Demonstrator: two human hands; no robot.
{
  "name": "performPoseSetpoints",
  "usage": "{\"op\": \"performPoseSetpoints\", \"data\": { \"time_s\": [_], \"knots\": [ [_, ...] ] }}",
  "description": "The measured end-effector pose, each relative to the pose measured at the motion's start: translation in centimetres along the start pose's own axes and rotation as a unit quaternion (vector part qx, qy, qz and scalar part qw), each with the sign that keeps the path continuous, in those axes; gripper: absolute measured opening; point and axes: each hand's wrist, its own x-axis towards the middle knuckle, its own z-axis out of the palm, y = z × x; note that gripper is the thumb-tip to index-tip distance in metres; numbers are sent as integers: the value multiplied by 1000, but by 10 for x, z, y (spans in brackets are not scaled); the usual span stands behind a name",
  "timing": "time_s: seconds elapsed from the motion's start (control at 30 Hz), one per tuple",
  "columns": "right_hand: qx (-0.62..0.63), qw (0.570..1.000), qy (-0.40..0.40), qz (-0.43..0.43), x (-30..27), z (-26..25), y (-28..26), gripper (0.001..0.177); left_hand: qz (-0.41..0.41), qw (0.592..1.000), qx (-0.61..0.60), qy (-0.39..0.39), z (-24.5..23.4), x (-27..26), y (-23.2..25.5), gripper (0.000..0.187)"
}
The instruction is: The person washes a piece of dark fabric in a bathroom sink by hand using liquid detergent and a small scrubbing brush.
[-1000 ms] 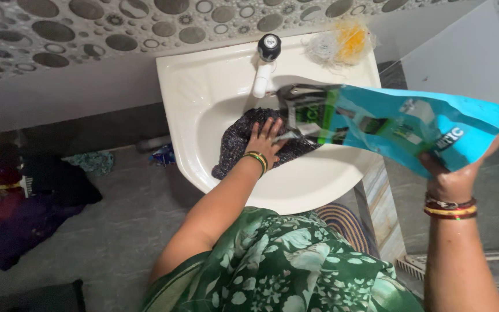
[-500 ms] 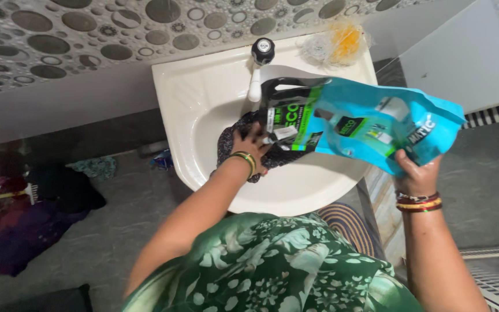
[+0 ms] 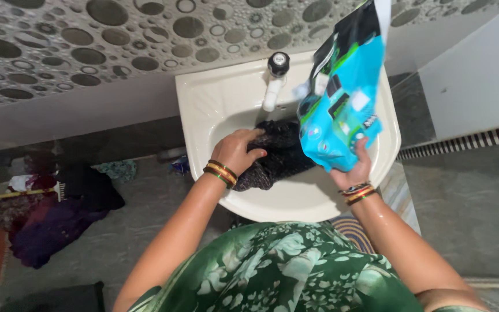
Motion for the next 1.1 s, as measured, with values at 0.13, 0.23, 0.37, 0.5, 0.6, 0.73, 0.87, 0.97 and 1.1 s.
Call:
{"op": "performPoseSetpoints", "data": {
  "time_s": [0.13, 0.23, 0.37, 0.5, 0.6, 0.73, 0.87, 0.97, 1.1],
  "knots": [
    [74, 976, -123, 166, 20, 29, 22, 84, -6, 997, -50, 63, -34, -7, 19, 68],
    [52, 935, -228, 267, 37, 62, 30, 82, -40, 982, -146, 112, -62, -4, 10, 92],
    [108, 803, -418, 412, 70, 99, 41, 79, 42, 953, -254, 158, -98, 1, -36, 122],
    [-13, 858, -252, 448, 113, 126, 67, 88, 57, 817, -566, 97, -113, -2, -86, 94],
    [-53, 901, -191, 386, 143, 130, 69, 75, 64, 783, -579, 218, -99, -3, -113, 47],
    [-157, 936, -145, 279, 157, 118, 53, 58, 45, 761, -518, 387, -85, 23, -132, 40],
    [-416, 895, -126, 98, 140, 119, 13, 37, 47, 737, -501, 451, -68, 54, -135, 42],
    [-644, 761, -16, -76, 139, 132, -19, 26, 62, 760, -459, 455, -69, 76, -140, 48],
    [-793, 446, -226, -349, 165, 149, -42, 54, 5, 815, -378, 440, -58, 84, -154, 48]
  ]
}}
